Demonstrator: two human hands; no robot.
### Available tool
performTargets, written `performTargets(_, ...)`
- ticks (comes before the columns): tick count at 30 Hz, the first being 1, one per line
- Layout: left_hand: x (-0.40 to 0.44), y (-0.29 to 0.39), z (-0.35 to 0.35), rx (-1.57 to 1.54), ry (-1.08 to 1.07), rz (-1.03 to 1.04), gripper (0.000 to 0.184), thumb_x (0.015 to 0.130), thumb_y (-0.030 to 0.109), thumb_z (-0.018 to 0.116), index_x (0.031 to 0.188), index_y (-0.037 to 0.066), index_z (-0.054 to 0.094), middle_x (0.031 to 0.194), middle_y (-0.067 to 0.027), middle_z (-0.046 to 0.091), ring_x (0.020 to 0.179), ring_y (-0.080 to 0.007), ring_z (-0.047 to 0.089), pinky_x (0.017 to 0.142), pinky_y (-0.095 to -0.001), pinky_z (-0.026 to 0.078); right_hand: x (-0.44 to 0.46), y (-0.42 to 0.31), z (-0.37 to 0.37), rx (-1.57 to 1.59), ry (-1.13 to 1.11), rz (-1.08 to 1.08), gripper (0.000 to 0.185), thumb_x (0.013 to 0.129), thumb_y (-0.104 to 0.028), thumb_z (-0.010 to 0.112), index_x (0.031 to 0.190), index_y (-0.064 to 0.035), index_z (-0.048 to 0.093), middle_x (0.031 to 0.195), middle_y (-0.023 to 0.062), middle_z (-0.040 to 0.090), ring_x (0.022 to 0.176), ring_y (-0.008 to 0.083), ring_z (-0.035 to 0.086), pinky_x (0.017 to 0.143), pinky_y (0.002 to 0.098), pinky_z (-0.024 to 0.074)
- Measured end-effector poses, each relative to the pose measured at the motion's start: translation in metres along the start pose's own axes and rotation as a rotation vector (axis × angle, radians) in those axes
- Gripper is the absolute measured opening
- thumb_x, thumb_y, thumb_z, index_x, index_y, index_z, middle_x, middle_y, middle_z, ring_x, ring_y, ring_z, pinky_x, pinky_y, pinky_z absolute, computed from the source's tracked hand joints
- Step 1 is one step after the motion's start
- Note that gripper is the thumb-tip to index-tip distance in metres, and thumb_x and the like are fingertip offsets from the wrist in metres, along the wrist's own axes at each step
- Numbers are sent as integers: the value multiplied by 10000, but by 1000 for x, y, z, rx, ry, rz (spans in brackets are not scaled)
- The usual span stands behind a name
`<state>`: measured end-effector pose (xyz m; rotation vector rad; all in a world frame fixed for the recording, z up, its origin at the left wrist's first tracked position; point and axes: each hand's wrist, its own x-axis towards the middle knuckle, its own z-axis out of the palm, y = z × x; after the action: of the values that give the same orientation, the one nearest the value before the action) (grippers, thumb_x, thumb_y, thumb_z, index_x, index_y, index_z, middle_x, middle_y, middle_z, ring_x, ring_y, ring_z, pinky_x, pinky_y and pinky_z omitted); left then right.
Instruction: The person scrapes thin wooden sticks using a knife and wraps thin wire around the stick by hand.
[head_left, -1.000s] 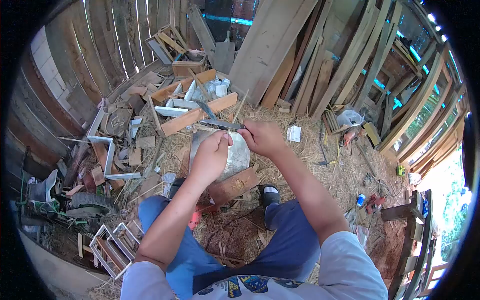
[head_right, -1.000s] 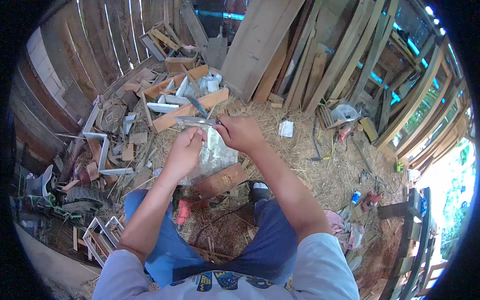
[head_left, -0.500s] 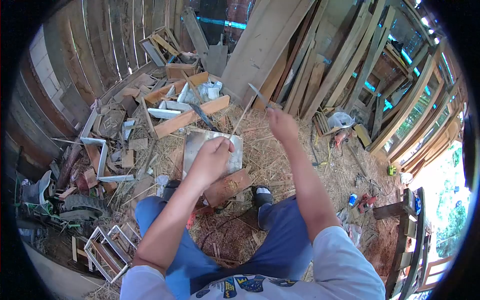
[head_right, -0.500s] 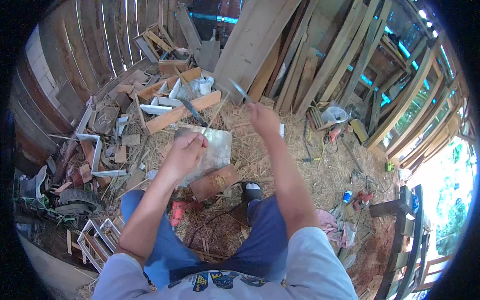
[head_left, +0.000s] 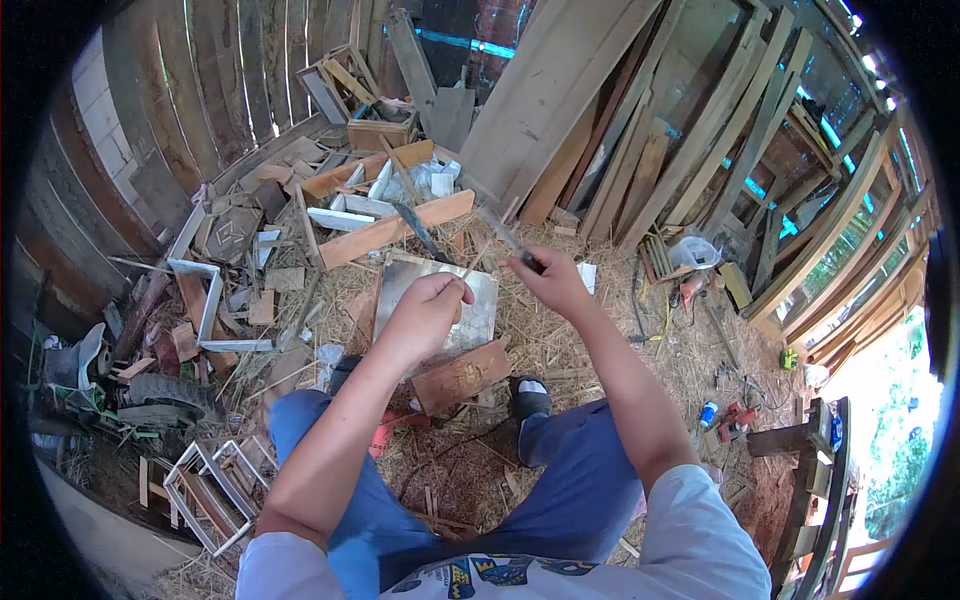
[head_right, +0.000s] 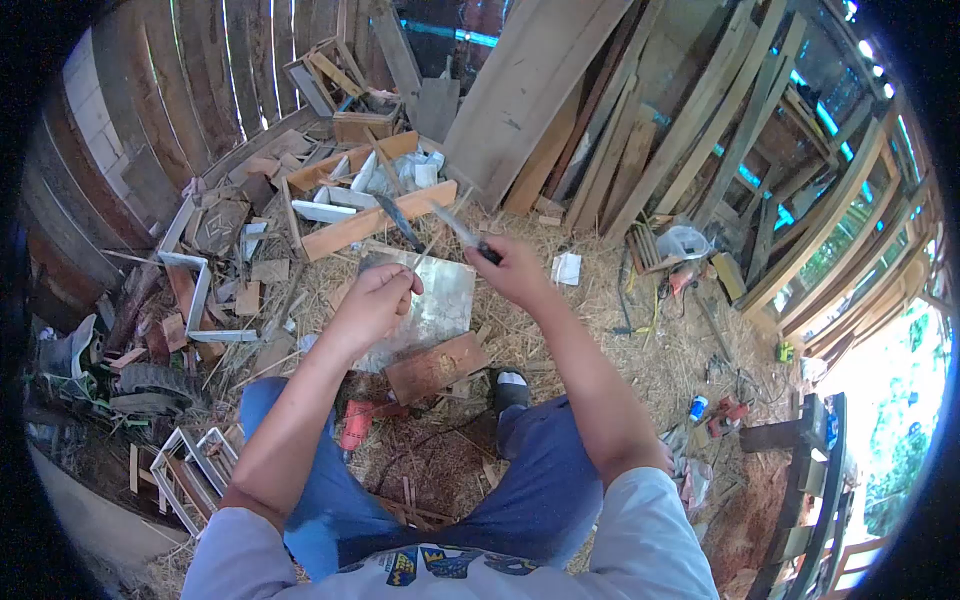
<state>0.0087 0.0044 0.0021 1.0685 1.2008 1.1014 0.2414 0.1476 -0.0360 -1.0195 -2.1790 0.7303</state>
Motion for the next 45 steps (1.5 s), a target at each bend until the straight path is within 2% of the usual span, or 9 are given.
performTargets(5,7,-10,10,91,-22,66,247,1063,199,499,929,44,637,665,59,453,584,-39,384,522,-255,301,0,-24,8,-29,12,12,359,948,-362,729,864,-16,688,649,124,574,589,205,524,588,411,432)
performTargets(10,7,-13,17,218,-9,90,249,1065,195,497,927,44,640,657,61,451,604,-45,404,544,-266,322,0,-18,9,-163,-206,315,421,895,-472,745,965,-58,782,681,147,662,617,265,641,603,419,492)
performTargets(12,10,-17,16,276,3,140,277,1035,182,478,933,-8,651,722,-81,583,697,-170,565,681,-358,453,-2,-20,13,-168,-200,257,433,890,-485,740,960,-60,784,697,154,678,638,287,666,616,430,508)
performTargets(14,10,-18,19,275,3,163,271,1056,190,477,931,16,643,689,-13,515,650,-111,487,617,-318,391,-2,-24,15,-171,-192,195,445,886,-499,735,955,-62,786,712,162,694,660,308,691,629,441,523)
performTargets(15,9,-18,20,270,3,188,268,1077,197,476,929,40,634,656,55,447,603,-53,410,554,-278,329,-2,-26,15,-197,-203,243,431,874,-488,735,945,-66,788,734,171,704,689,329,703,654,449,540)
performTargets(22,8,-21,31,337,59,268,278,1082,187,452,922,26,613,654,25,456,619,-92,431,578,-317,368,0,-36,17,-406,-101,246,275,828,-330,706,899,-78,791,823,198,734,799,396,723,755,501,582)
performTargets(24,3,-16,34,379,71,179,266,1054,171,462,918,-4,609,721,-159,587,687,-263,594,689,-404,469,2,-43,13,-447,-85,290,256,829,-317,698,896,-89,793,837,197,738,809,396,726,762,504,582)
performTargets(33,-10,-11,45,490,165,288,245,1052,163,476,913,0,594,697,-212,580,642,-327,600,639,-432,451,10,-45,2,-404,-19,407,246,848,-250,662,963,-78,796,872,237,730,846,412,724,807,501,579)
performTargets(45,0,-34,34,242,103,163,267,1076,179,462,916,21,606,658,-47,507,616,-156,491,610,-360,407,11,28,-23,-266,224,466,284,879,-271,637,947,-29,768,864,254,725,845,425,715,790,500,562)
